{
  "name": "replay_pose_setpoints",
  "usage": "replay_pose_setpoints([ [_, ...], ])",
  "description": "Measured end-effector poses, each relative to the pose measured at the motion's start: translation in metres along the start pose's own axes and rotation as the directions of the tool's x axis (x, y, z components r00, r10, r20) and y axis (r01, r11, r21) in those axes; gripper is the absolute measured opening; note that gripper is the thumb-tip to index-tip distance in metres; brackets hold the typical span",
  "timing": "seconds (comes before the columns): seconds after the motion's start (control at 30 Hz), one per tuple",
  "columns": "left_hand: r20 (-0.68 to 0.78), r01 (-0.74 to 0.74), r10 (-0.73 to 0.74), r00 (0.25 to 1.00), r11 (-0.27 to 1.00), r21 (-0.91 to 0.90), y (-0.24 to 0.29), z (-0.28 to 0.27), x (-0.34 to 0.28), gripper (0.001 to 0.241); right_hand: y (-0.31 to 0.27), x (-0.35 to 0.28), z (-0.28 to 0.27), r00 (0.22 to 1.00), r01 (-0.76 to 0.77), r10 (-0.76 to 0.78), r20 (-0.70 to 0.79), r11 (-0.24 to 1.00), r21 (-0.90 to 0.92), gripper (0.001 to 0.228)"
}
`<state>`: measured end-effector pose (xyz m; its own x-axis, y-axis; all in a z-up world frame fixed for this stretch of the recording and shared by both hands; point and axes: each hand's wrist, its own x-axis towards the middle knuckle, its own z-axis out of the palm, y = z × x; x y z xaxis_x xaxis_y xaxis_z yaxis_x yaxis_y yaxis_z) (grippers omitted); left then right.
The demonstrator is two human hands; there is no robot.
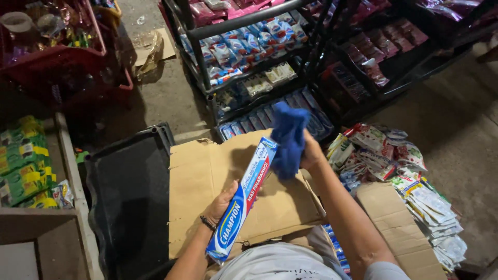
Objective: Cleaning individual laundry detergent bars with a cloth and organizing them on shelves.
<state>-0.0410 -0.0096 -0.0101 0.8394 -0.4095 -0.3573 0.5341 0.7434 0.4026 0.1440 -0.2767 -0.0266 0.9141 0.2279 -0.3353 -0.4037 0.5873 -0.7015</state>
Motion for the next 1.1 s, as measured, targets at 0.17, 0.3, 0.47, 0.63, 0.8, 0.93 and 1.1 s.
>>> replay_pose_setpoints([
  [0.17,0.006,-0.01,0.01,1.0,1.0,0.002,-0.008,-0.007,0.005,0.029,-0.027,-0.061,0.099,0.964,0.187,-0.084,0.251,0.887,-0.423,0.055],
  [0.3,0.034,-0.036,0.036,0.999,0.999,0.02,-0.008,-0.006,0.009,0.03,-0.001,-0.035,0.078,0.978,0.185,-0.208,0.015,0.834,-0.52,0.06],
  [0.47,0.041,-0.052,0.051,0.998,0.998,0.036,-0.008,-0.012,0.016,0.031,0.008,-0.032,0.093,0.937,0.218,-0.324,-0.128,0.831,-0.512,0.054],
  [0.63,0.056,-0.033,0.033,0.998,0.999,0.009,-0.012,-0.008,0.016,0.031,0.013,0.003,0.06,0.841,0.249,-0.487,-0.235,0.734,-0.632,0.048],
  [0.8,0.057,-0.041,0.039,0.998,0.999,0.018,-0.011,0.004,0.016,0.029,0.004,-0.005,0.072,0.801,0.303,-0.548,-0.241,0.718,-0.627,0.043],
  [0.93,0.054,-0.029,0.027,0.998,0.999,0.04,-0.004,0.002,0.007,0.031,-0.018,0.014,0.029,0.671,0.434,-0.728,-0.14,0.539,-0.722,0.042],
  [1.1,0.004,0.067,-0.068,0.998,0.984,-0.168,0.003,-0.008,0.008,0.056,-0.051,0.013,0.024,0.725,0.301,-0.525,-0.446,0.824,-0.48,0.019],
])
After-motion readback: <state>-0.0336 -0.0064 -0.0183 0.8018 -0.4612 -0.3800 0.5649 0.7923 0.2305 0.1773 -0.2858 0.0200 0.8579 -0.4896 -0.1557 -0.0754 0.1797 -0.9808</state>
